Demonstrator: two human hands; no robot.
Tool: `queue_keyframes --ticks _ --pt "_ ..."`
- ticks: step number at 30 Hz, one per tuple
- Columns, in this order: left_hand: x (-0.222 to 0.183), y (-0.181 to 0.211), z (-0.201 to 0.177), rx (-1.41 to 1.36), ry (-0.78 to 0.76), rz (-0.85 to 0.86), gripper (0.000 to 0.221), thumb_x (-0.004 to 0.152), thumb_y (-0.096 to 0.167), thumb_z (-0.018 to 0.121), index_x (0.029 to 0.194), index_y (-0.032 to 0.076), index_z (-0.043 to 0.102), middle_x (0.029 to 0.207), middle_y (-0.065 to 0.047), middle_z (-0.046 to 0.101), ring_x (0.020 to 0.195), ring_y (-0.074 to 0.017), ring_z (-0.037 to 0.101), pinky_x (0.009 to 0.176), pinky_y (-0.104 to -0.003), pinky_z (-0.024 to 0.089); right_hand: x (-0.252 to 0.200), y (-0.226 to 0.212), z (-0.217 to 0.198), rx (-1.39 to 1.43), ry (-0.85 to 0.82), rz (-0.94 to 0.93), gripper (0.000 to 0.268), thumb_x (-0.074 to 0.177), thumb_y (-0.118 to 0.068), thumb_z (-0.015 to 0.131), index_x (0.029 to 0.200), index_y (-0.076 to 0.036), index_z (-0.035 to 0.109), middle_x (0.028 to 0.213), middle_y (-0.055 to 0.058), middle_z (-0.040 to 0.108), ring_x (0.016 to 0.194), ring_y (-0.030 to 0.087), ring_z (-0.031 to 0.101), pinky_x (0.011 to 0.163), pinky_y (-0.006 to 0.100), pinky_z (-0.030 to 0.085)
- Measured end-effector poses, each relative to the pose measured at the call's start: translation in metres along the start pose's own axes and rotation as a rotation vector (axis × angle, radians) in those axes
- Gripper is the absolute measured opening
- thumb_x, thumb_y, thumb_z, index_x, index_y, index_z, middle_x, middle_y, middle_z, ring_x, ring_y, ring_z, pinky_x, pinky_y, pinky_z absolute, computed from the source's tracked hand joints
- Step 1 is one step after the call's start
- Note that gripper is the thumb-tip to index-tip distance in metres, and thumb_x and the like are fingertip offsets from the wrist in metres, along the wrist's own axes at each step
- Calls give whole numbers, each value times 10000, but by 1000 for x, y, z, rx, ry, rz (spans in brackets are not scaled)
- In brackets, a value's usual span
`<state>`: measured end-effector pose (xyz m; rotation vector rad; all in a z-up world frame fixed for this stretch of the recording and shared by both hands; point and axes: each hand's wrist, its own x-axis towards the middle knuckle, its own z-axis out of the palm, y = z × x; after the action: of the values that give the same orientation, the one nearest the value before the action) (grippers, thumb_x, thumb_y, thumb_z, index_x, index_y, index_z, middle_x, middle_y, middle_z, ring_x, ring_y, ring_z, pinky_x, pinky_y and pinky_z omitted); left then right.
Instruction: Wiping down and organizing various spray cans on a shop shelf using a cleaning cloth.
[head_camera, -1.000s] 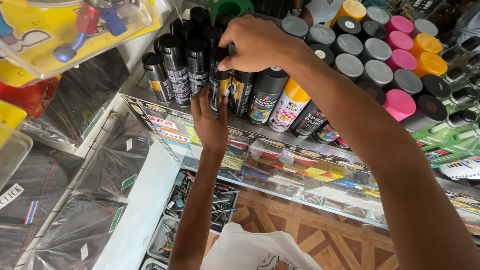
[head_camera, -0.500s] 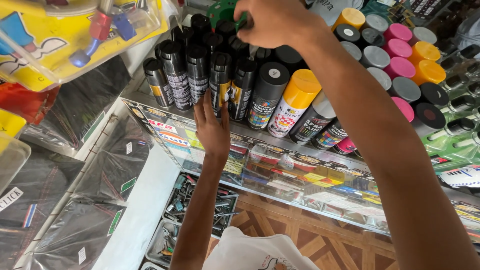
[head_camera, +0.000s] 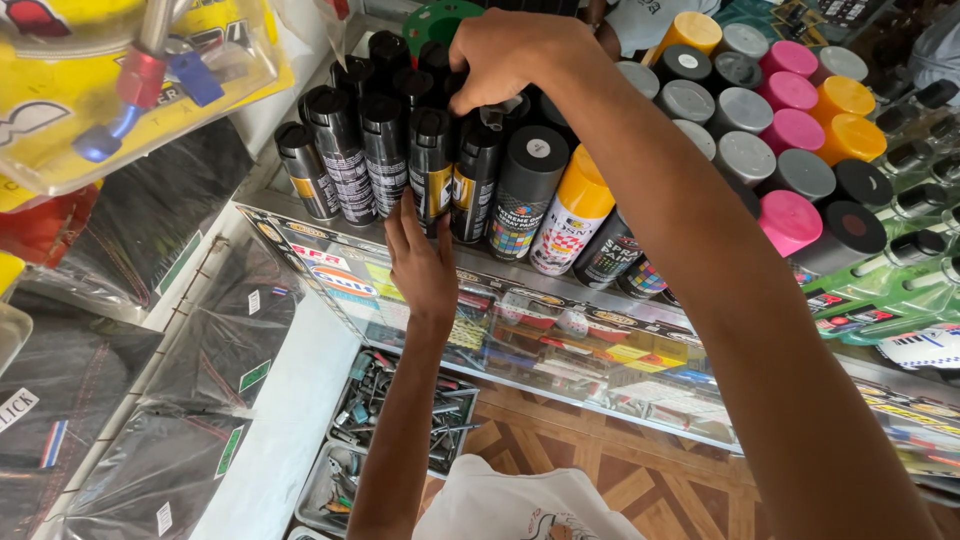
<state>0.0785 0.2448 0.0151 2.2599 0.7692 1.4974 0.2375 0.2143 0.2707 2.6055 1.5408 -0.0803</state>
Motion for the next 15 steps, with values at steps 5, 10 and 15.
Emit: queue_keyframes --ticks 5,10,15 --pt "-5 -1 4 7 19 13 596 1008 140 735 1513 43 433 1301 -182 580 1080 -330 688 708 -365 664 6 9 6 12 34 -92 489 848 -366 781 1220 -50 743 927 126 765 697 330 696 659 462 552" --pt "-2 5 1 52 20 -18 569 1016 175 723 1479 -13 451 1161 -139 601 884 -237 682 507 -287 594 -2 13 -8 95 121 -163 509 816 -325 793 1189 17 742 937 137 778 647 271 712 607 393 562" --pt "-9 -8 13 121 34 1 534 1021 266 673 1459 33 477 1228 -106 581 1020 -245 662 639 -337 655 9 44 -14 150 281 -160 562 832 -501 810 1175 -68 711 876 65 731 591 234 648 518 388 537"
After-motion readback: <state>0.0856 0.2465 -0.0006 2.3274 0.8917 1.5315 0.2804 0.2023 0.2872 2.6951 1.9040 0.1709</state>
